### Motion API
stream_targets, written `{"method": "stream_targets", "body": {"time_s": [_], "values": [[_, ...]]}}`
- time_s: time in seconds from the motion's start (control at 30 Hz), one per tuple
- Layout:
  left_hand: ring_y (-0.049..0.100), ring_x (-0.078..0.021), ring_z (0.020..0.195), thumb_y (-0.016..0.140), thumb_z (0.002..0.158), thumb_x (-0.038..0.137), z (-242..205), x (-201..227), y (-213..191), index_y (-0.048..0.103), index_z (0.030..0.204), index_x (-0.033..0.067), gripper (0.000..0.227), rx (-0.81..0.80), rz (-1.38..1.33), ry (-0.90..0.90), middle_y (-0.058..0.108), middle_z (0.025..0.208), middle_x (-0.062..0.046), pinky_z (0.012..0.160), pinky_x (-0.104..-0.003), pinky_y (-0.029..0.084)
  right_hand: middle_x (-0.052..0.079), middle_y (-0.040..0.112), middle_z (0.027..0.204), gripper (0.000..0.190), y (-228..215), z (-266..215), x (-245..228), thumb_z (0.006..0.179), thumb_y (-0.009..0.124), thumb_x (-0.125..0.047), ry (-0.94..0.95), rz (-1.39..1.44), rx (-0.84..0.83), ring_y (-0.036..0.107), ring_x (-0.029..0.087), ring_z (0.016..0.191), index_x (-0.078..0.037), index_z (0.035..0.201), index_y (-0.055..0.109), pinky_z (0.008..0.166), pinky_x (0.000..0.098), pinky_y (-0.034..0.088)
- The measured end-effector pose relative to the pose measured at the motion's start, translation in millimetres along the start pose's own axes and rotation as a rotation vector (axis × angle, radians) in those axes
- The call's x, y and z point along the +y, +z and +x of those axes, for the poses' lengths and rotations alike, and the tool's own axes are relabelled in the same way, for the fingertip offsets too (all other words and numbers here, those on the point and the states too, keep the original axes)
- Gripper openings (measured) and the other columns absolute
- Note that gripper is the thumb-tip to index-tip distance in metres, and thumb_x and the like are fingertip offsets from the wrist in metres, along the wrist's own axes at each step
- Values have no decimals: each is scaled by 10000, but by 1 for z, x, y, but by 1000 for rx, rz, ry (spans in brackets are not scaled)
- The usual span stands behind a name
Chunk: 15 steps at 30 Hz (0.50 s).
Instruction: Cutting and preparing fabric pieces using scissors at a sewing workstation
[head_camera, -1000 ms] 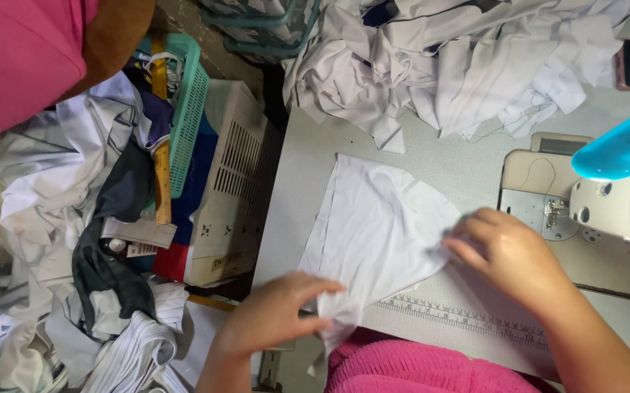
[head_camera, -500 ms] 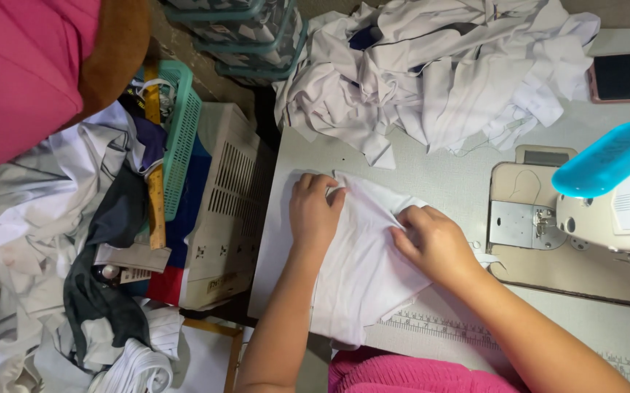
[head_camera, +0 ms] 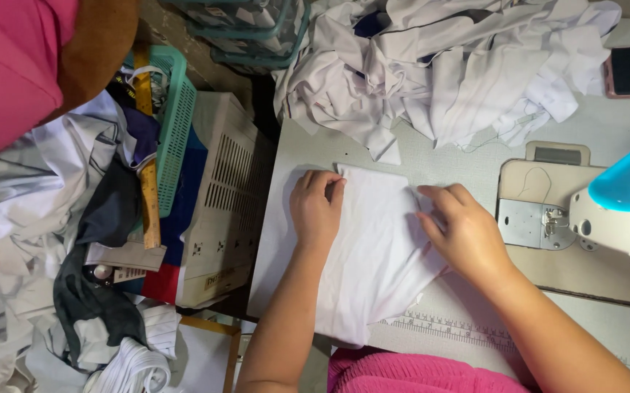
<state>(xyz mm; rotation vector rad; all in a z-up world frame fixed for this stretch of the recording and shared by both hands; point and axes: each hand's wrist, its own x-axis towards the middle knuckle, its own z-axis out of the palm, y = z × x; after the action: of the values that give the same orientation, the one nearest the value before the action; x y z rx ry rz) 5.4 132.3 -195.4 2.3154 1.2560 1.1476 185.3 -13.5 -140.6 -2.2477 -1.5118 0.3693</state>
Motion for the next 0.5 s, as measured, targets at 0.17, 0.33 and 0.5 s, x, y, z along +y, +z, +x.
{"method": "stream_targets", "body": {"time_s": [0.17,0.33,0.5], "values": [[623,-240,741,743,766,163,-4,1,0,638,823,167,119,31,-94,-29,584,789,4,660,-345,514,86,628,985,273,21,43,-16,800,690,-183,-341,77,189,629,299,906,-125,1067,675,749,387,529],[616,-210,871,727,805,190,2,16,-15,648,826,176,83,70,-189,-12,600,900,24,763,-338,511,225,621,1102,422,25,76,-47,796,653,-84,-446,331,88,578,412,1041,8,1202,583,844,486,495],[639,-265,931,612,916,177,6,19,-19,604,903,124,55,-5,-402,32,647,977,-59,811,-356,519,266,652,1051,382,7,89,-65,932,535,-289,-225,593,-309,597,433,1055,-28,1197,624,923,505,458]]}}
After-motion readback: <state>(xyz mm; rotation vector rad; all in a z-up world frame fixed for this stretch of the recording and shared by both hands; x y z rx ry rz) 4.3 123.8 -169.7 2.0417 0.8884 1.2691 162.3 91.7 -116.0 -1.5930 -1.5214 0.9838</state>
